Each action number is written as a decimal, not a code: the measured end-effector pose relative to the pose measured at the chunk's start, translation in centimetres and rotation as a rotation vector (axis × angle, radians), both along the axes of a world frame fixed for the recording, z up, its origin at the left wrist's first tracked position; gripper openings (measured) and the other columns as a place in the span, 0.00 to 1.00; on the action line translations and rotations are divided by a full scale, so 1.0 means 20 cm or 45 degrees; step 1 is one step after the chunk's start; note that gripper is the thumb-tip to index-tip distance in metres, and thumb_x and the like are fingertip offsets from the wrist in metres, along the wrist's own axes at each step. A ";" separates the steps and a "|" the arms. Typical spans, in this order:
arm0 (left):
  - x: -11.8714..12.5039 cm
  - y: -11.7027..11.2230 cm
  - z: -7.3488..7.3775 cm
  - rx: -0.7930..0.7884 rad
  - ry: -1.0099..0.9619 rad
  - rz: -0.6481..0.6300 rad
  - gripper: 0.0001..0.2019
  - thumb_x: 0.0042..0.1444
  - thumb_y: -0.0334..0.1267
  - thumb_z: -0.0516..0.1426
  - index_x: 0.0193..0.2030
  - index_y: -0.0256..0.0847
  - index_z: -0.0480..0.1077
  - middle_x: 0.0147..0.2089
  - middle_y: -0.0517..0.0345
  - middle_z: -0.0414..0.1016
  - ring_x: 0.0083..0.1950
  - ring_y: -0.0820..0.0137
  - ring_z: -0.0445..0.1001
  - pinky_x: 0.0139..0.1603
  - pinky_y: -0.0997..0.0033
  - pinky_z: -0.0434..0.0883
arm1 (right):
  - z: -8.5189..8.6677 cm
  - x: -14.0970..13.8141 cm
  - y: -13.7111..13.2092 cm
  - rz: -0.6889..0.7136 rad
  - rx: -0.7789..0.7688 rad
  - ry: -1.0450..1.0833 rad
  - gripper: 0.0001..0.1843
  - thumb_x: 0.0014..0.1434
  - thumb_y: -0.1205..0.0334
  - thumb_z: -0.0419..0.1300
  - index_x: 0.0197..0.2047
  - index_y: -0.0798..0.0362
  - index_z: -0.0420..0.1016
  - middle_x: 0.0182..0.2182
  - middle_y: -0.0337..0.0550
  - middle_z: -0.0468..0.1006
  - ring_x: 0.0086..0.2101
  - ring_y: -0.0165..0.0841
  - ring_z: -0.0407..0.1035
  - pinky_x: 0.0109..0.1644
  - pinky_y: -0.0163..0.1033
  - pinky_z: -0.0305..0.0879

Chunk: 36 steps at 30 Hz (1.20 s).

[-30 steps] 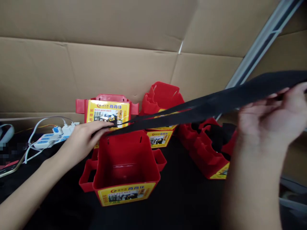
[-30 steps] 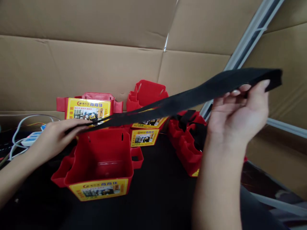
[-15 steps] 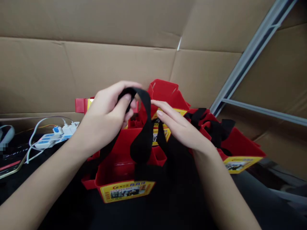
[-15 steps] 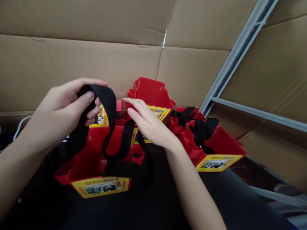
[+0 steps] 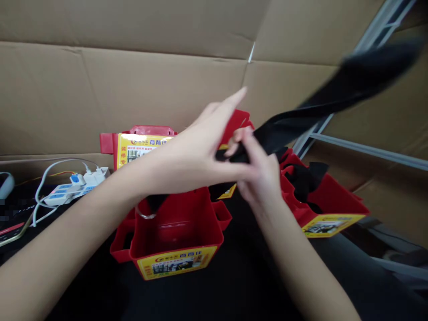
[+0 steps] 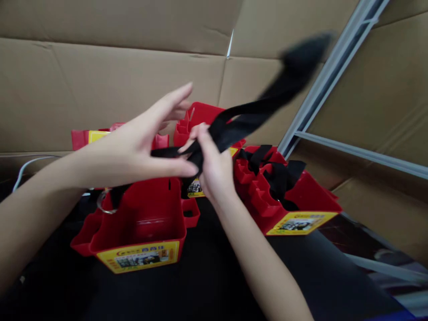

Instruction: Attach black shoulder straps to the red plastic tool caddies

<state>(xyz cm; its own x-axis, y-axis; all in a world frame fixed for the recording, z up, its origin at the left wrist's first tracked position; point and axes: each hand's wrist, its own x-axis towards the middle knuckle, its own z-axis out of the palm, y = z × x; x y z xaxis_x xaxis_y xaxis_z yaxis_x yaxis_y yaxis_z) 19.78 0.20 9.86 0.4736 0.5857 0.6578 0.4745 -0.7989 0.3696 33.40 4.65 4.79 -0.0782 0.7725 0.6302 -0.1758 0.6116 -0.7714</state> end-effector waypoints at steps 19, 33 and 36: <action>0.00 -0.11 -0.29 -0.702 -0.295 -0.082 0.11 0.56 0.35 0.57 0.47 0.43 0.66 0.40 0.62 0.76 0.37 0.70 0.78 0.37 0.72 0.77 | 0.03 0.03 -0.05 0.143 0.166 -0.152 0.20 0.62 0.39 0.44 0.37 0.46 0.65 0.35 0.37 0.75 0.30 0.30 0.74 0.30 0.36 0.71; 0.18 -0.36 -0.48 -0.671 0.235 0.097 0.04 0.51 0.31 0.57 0.34 0.41 0.68 0.31 0.58 0.75 0.30 0.64 0.77 0.26 0.69 0.73 | 0.10 0.40 0.12 -0.673 0.130 -0.545 0.23 0.63 0.46 0.48 0.41 0.52 0.76 0.15 0.36 0.68 0.19 0.30 0.68 0.27 0.36 0.65; 0.27 -0.37 -0.61 -0.588 0.820 0.065 0.08 0.51 0.30 0.57 0.40 0.38 0.70 0.38 0.50 0.76 0.32 0.58 0.78 0.26 0.63 0.74 | 0.13 0.46 0.11 -0.658 -0.038 -0.282 0.28 0.64 0.43 0.43 0.46 0.54 0.73 0.09 0.34 0.63 0.10 0.28 0.62 0.14 0.31 0.50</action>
